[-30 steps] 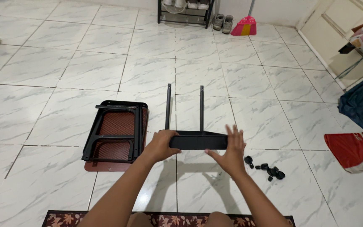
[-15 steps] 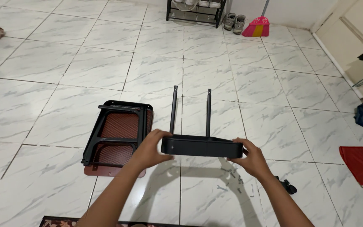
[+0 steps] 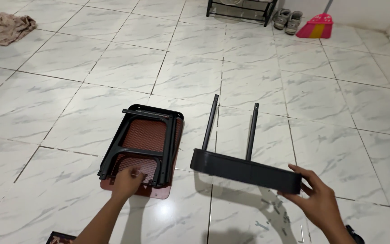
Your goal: The person assembles a metal mesh rack by attaching vertical legs to a base frame using screws and nuts. They align the parts, insert fasteners, and tighten them by hand.
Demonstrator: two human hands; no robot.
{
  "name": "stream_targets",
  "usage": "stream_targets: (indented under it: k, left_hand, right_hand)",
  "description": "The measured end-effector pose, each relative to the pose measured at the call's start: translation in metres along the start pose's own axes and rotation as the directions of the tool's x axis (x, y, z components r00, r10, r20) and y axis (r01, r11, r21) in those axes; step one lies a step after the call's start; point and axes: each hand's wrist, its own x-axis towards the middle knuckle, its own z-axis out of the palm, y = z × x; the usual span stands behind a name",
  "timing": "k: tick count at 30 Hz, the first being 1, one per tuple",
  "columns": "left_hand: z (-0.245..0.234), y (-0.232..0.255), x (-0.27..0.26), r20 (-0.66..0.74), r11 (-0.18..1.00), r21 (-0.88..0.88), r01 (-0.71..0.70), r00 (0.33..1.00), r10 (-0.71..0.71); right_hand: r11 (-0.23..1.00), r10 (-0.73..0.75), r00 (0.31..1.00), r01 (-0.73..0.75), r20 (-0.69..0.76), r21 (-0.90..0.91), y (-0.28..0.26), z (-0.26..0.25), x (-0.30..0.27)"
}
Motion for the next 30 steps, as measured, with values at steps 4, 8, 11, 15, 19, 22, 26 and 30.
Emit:
stream_targets:
  k: [4, 8, 11, 15, 19, 22, 26, 30]
  left_hand:
    - [0.021, 0.034, 0.019, 0.019, 0.996, 0.089, 0.026, 0.999, -0.027]
    - [0.053, 0.062, 0.024, 0.104, 0.981, 0.154, 0.12, 0.985, -0.137]
    - [0.071, 0.063, 0.026, 0.066, 0.97, 0.174, 0.167, 0.981, -0.181]
    - [0.086, 0.05, 0.035, 0.033, 0.975, 0.198, 0.097, 0.994, -0.105]
    - [0.079, 0.044, 0.038, 0.143, 0.978, 0.172, 0.116, 0.98, -0.141]
    - [0.052, 0.065, 0.033, 0.185, 0.981, 0.041, 0.189, 0.964, -0.193]
    - [-0.004, 0.129, 0.021, 0.172, 0.944, -0.328, 0.046, 0.985, 0.011]
    - [-0.049, 0.228, -0.006, 0.077, 0.927, -0.307, -0.214, 0.966, 0.248]
  right_hand:
    - [0.999, 0.042, 0.999, -0.042, 0.009, -0.028, 0.0, 0.0, -0.001]
    - [1.0, -0.018, 1.0, 0.018, 0.012, 0.018, 0.009, 0.001, -0.002]
    - [0.999, -0.022, 0.999, 0.021, 0.023, 0.03, 0.012, 0.0, -0.002]
    - [1.0, 0.021, 0.999, -0.022, 0.028, 0.02, 0.009, 0.0, -0.005]
    - [0.996, -0.036, 0.999, 0.034, 0.026, 0.077, 0.004, 0.0, -0.004]
    - [0.999, -0.014, 0.999, 0.012, 0.043, 0.049, 0.001, -0.002, -0.005]
    - [0.994, -0.069, 0.995, 0.062, 0.07, 0.087, -0.007, -0.004, -0.006]
    - [0.999, -0.029, 0.994, 0.024, 0.102, 0.048, -0.016, -0.007, -0.007]
